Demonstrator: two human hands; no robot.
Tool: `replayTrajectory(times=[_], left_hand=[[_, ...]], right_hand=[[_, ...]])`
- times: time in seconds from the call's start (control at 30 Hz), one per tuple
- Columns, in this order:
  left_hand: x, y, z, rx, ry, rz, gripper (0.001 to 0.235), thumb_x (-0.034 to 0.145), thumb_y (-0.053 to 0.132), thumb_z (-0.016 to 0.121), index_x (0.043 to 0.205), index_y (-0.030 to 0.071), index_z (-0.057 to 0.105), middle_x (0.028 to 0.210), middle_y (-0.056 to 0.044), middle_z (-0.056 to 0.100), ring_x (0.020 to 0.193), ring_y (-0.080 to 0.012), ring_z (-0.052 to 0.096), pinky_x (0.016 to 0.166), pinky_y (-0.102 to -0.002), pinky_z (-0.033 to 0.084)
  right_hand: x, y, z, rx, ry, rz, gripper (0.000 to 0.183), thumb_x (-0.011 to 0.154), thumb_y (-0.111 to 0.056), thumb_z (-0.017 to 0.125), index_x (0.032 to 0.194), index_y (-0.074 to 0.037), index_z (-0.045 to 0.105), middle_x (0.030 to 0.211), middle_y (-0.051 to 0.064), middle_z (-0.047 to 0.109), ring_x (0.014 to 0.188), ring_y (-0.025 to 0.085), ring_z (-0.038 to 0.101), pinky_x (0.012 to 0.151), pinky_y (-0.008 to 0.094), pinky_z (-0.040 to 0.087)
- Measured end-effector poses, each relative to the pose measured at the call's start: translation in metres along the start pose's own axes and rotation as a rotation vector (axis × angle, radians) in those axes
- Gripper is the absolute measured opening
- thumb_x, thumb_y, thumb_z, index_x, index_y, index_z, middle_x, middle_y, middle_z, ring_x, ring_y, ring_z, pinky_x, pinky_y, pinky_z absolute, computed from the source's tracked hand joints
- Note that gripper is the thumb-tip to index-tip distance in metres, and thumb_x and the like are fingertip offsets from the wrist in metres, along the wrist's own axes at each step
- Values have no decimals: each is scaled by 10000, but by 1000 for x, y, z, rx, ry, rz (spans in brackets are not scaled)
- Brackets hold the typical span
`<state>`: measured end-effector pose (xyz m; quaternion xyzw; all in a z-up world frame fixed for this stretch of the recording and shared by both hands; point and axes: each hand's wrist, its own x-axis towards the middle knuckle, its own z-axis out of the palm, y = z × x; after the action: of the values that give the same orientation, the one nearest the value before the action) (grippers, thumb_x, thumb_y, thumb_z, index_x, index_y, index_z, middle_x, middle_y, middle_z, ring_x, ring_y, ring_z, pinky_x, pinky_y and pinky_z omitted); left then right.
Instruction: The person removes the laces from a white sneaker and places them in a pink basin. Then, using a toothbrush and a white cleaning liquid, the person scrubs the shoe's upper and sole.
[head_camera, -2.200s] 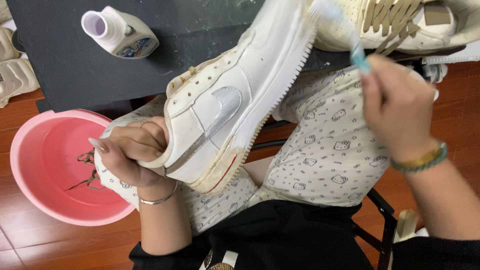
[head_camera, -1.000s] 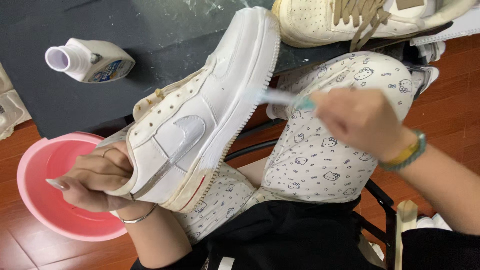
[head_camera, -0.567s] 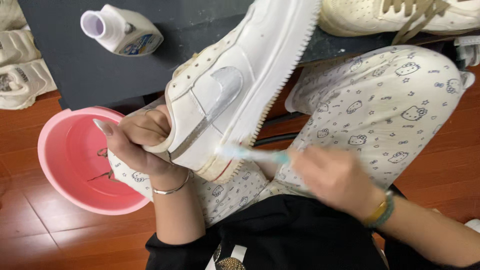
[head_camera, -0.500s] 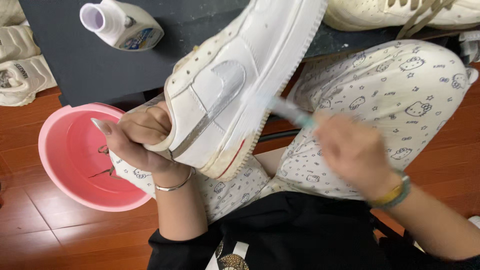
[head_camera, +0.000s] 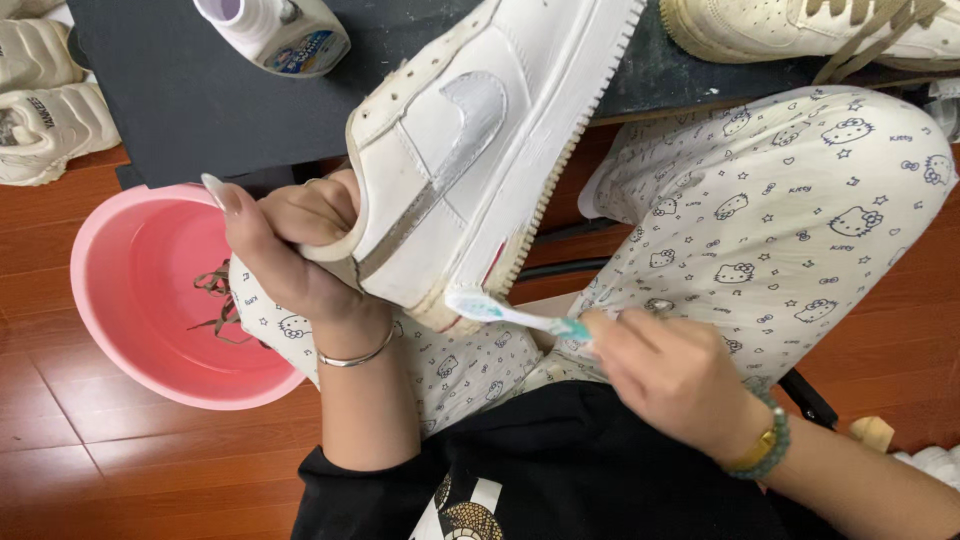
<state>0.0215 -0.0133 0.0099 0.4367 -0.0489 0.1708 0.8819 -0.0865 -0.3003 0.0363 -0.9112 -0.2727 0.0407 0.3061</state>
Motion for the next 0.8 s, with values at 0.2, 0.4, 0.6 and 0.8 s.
replayTrajectory(times=[0.2,0.4,0.6,0.8], left_hand=[[-3,-1,-3,5,118,-6,606,1175,307,303,594,137,317,447,-24,307,381,-142,181,455,-304,262],[-1,-3,-8,-5,72,38,637,1168,354,305,560,166,264,427,-4,273,375,-126,159,434,-280,251],[-2,2,1,-10,52,19,664,1162,376,296,534,167,237,426,-14,255,387,-129,148,450,-281,234],[-3,-3,-3,33,120,54,644,1161,345,307,544,167,250,415,-11,259,363,-121,156,421,-273,231]], right_hand=[[-1,26,9,53,-47,229,108,946,-85,606,845,-64,638,633,43,591,452,131,528,421,294,445],[14,28,-9,46,133,262,127,1002,-35,626,1107,10,682,734,69,626,554,148,568,486,306,459],[3,22,-5,-30,20,95,1,907,-57,662,907,-56,661,659,56,563,523,170,552,485,337,459],[3,-6,1,50,-3,10,171,864,-118,712,987,-3,742,634,59,607,409,139,510,364,313,414]])
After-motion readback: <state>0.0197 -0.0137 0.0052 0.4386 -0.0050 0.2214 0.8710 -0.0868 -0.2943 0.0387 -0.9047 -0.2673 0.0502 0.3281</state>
